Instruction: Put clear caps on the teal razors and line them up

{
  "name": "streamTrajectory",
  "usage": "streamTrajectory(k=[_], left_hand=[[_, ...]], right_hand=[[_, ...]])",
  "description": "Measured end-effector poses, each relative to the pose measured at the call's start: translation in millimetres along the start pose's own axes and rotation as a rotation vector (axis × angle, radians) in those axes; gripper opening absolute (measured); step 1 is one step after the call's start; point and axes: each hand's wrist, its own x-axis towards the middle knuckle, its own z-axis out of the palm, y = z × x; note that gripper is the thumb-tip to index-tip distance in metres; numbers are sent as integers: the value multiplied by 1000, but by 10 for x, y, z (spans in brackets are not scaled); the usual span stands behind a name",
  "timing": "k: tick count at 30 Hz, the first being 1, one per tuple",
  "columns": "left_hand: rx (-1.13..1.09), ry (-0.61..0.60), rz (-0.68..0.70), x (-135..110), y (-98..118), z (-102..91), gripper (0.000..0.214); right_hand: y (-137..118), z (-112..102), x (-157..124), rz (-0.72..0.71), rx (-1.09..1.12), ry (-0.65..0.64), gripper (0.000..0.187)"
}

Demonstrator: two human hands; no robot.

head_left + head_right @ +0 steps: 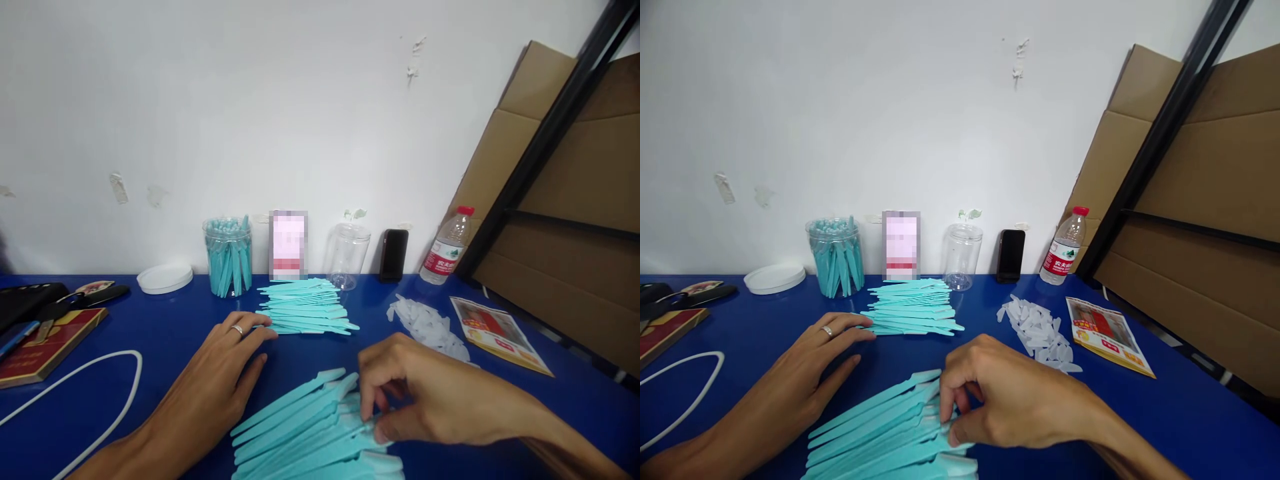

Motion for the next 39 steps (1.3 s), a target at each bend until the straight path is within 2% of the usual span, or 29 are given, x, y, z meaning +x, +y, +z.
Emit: streamTrajectory(k=[5, 8, 11, 14, 16, 18, 21, 24, 27, 31, 35, 39], left_hand=[[69, -29, 6, -7, -6, 21, 31], [117, -40, 32, -7, -35, 56, 34], [156, -48, 97, -7, -76, 92, 41], [171, -68, 151, -6, -100, 107, 46], [155, -55, 152, -4, -102, 110, 45], [131, -39, 130, -3, -101, 117, 42], [117, -28, 126, -9, -111, 142, 40], [146, -20, 141, -25, -131, 171, 40], [174, -47, 154, -36, -140, 181, 43], [161, -72, 161, -18, -127, 171, 42], [112, -8, 153, -2, -93, 161, 38], [79, 13, 144, 16, -50, 128, 30]], right_hand=[[-80, 58, -11, 55, -68, -24, 10], [-83, 95, -15, 124, -131, -19, 16], [-34, 37, -27, 115, -128, 18, 23], [67, -126, -20, 98, -35, 115, 22], [157, -231, 11, 125, -12, 235, 19], [247, -278, 64, 155, -103, 386, 18], [342, -190, 170, 149, -297, 501, 16], [373, 17, 268, 112, -420, 511, 14], [366, 197, 328, 95, -494, 484, 26], [345, 264, 350, 48, -522, 500, 31], [374, 102, 316, 81, -476, 609, 22], [474, -227, 208, 271, -500, 711, 21]])
